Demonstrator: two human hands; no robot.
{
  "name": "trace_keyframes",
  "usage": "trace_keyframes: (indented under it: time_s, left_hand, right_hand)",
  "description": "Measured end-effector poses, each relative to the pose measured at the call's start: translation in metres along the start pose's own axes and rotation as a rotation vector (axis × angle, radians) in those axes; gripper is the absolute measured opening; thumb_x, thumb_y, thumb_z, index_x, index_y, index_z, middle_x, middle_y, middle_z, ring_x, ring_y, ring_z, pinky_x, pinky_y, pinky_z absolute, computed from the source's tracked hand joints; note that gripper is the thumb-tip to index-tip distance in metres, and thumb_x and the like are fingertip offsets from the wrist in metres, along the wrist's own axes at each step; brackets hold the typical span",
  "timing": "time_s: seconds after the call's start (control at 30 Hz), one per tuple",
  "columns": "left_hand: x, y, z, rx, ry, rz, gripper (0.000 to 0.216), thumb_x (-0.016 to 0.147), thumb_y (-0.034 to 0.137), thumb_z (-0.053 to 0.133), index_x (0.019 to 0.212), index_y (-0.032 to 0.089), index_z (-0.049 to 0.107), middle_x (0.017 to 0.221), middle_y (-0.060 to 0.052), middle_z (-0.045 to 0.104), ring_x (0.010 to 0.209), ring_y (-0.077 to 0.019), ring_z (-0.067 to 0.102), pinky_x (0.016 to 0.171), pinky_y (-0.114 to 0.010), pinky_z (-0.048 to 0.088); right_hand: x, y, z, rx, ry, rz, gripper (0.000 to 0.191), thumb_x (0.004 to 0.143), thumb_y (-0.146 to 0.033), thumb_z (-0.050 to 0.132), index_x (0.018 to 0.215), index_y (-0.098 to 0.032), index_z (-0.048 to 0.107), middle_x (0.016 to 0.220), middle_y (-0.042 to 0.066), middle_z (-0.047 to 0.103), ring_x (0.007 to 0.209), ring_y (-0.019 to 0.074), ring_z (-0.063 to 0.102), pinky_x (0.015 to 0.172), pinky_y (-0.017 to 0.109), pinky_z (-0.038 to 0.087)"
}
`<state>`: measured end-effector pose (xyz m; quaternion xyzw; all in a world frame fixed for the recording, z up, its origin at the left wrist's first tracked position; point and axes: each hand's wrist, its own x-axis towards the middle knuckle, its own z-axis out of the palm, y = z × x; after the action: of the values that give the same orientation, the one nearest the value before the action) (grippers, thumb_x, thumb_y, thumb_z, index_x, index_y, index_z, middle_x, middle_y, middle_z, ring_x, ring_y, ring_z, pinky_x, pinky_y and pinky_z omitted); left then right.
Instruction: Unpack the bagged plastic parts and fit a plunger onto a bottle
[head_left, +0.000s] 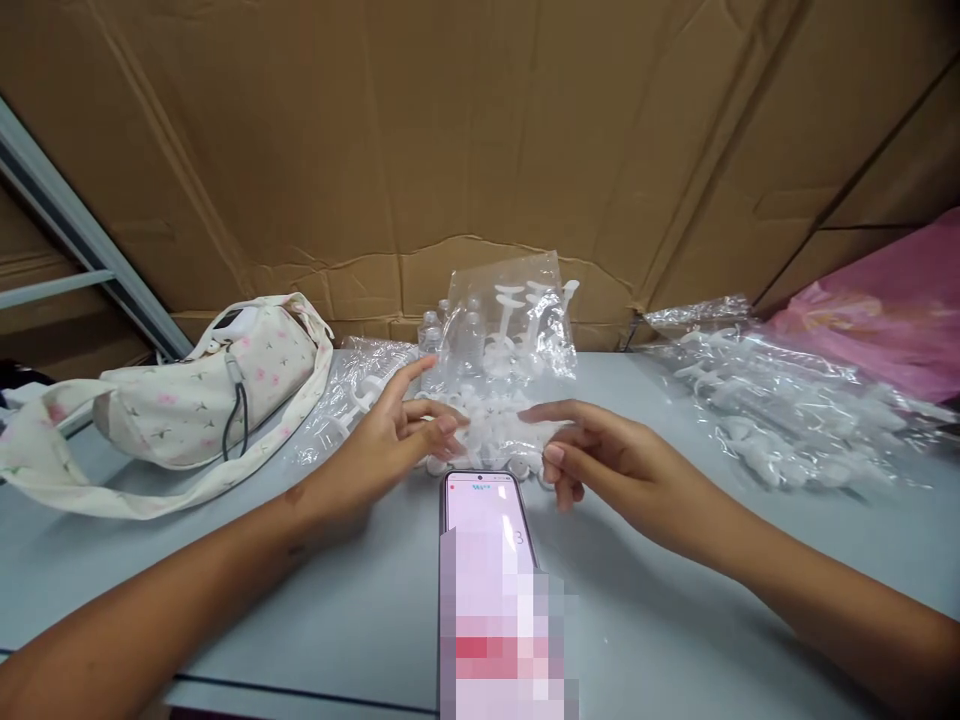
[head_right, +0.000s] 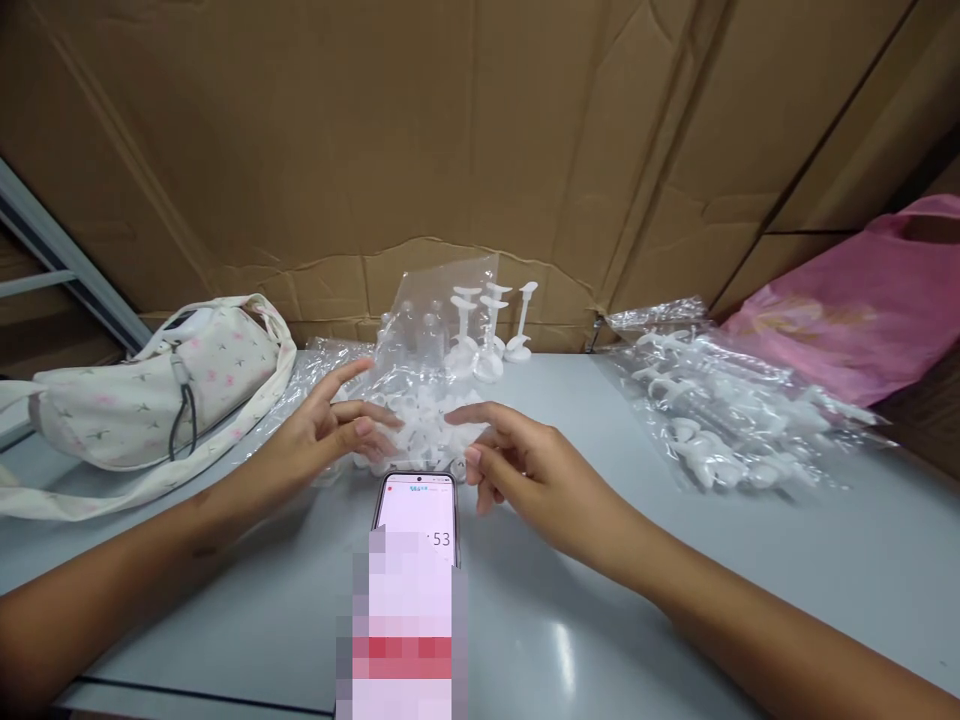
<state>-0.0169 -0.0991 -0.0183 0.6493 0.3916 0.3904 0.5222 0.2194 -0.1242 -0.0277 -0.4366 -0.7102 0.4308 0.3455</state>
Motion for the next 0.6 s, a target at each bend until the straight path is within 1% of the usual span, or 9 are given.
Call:
trace_keyframes:
  time_s: [0.07, 0.13, 0.2, 0.33, 0.4, 0.47, 0.5, 0.53, 0.6]
  left_hand:
    - [-0.001, 0.002, -0.002, -0.025, 0.028, 0.027, 0.097, 0.082, 0.032, 0.066, 0.145, 0.038, -0.007, 0.128, -0.013, 0.054, 0.078, -0.0149, 0.067, 0.079, -0.034, 0.051]
    - [-0.005, 0.005, -0.005, -0.002, 0.06, 0.079, 0.107, 0.078, 0.028, 0.07, 0.142, 0.048, -0.013, 0.139, -0.011, 0.044, 0.07, -0.0109, 0.065, 0.076, -0.034, 0.053]
    - [-0.009, 0.01, -0.012, 0.046, 0.094, 0.113, 0.101, 0.078, 0.026, 0.07, 0.143, 0.05, -0.003, 0.143, -0.009, 0.04, 0.064, -0.0079, 0.062, 0.072, -0.031, 0.053]
    - [-0.017, 0.015, -0.029, 0.115, 0.209, 0.11, 0.076, 0.079, 0.025, 0.067, 0.143, 0.038, 0.028, 0.148, -0.01, 0.034, 0.061, -0.0063, 0.058, 0.061, -0.027, 0.052]
    - [-0.02, 0.013, -0.04, 0.124, 0.259, 0.088, 0.072, 0.079, 0.026, 0.066, 0.143, 0.033, 0.033, 0.151, -0.01, 0.03, 0.061, -0.0059, 0.056, 0.058, -0.025, 0.05]
    - [-0.022, 0.009, -0.051, 0.131, 0.282, 0.036, 0.071, 0.078, 0.027, 0.067, 0.142, 0.032, 0.035, 0.152, -0.009, 0.026, 0.062, -0.0061, 0.056, 0.057, -0.024, 0.049]
    - [-0.023, 0.007, -0.057, 0.135, 0.284, -0.001, 0.071, 0.078, 0.028, 0.068, 0.141, 0.032, 0.036, 0.152, -0.009, 0.027, 0.062, -0.0066, 0.057, 0.057, -0.024, 0.049]
    - [-0.025, 0.005, -0.063, 0.139, 0.284, -0.043, 0.071, 0.077, 0.028, 0.068, 0.141, 0.031, 0.037, 0.15, -0.009, 0.031, 0.063, -0.0073, 0.058, 0.057, -0.024, 0.049]
    - [-0.027, 0.002, -0.073, 0.129, 0.279, -0.131, 0.072, 0.076, 0.028, 0.07, 0.141, 0.028, 0.039, 0.138, -0.01, 0.048, 0.065, -0.0094, 0.059, 0.056, -0.024, 0.048]
  right_hand:
    - [0.002, -0.009, 0.005, -0.053, -0.012, -0.025, 0.029, 0.093, -0.03, 0.044, 0.12, -0.024, 0.05, 0.069, -0.001, 0.058, 0.059, 0.0128, 0.059, 0.059, 0.028, 0.046]
    - [0.006, -0.018, 0.011, -0.075, -0.016, -0.037, 0.028, 0.092, -0.028, 0.044, 0.119, -0.024, 0.05, 0.067, -0.002, 0.058, 0.059, 0.013, 0.058, 0.059, 0.028, 0.047]
    - [0.011, -0.029, 0.016, -0.079, -0.023, -0.04, 0.026, 0.091, -0.027, 0.044, 0.117, -0.024, 0.05, 0.067, -0.002, 0.059, 0.057, 0.0131, 0.059, 0.057, 0.028, 0.047]
    - [0.025, -0.045, 0.024, -0.181, -0.071, -0.108, 0.033, 0.09, -0.035, 0.046, 0.122, -0.023, 0.048, 0.074, 0.001, 0.064, 0.059, 0.0142, 0.062, 0.054, 0.027, 0.048]
    - [0.035, -0.049, 0.03, -0.404, -0.058, -0.224, 0.056, 0.083, -0.043, 0.057, 0.133, -0.023, 0.041, 0.088, 0.005, 0.067, 0.07, 0.0179, 0.063, 0.057, 0.029, 0.049]
    - [0.048, -0.05, 0.037, -0.764, -0.007, -0.371, 0.08, 0.074, -0.046, 0.068, 0.141, -0.02, 0.033, 0.106, 0.01, 0.065, 0.086, 0.0249, 0.063, 0.064, 0.034, 0.049]
    - [0.055, -0.049, 0.042, -0.958, 0.015, -0.436, 0.081, 0.074, -0.042, 0.07, 0.142, -0.018, 0.032, 0.111, 0.013, 0.063, 0.093, 0.0284, 0.061, 0.068, 0.037, 0.048]
    - [0.063, -0.047, 0.047, -1.135, 0.02, -0.481, 0.075, 0.076, -0.035, 0.069, 0.14, -0.015, 0.035, 0.114, 0.014, 0.061, 0.098, 0.0307, 0.058, 0.072, 0.039, 0.047]
    - [0.079, -0.043, 0.057, -1.342, 0.004, -0.557, 0.056, 0.082, -0.021, 0.06, 0.135, -0.01, 0.043, 0.118, 0.017, 0.059, 0.101, 0.0305, 0.056, 0.075, 0.038, 0.045]
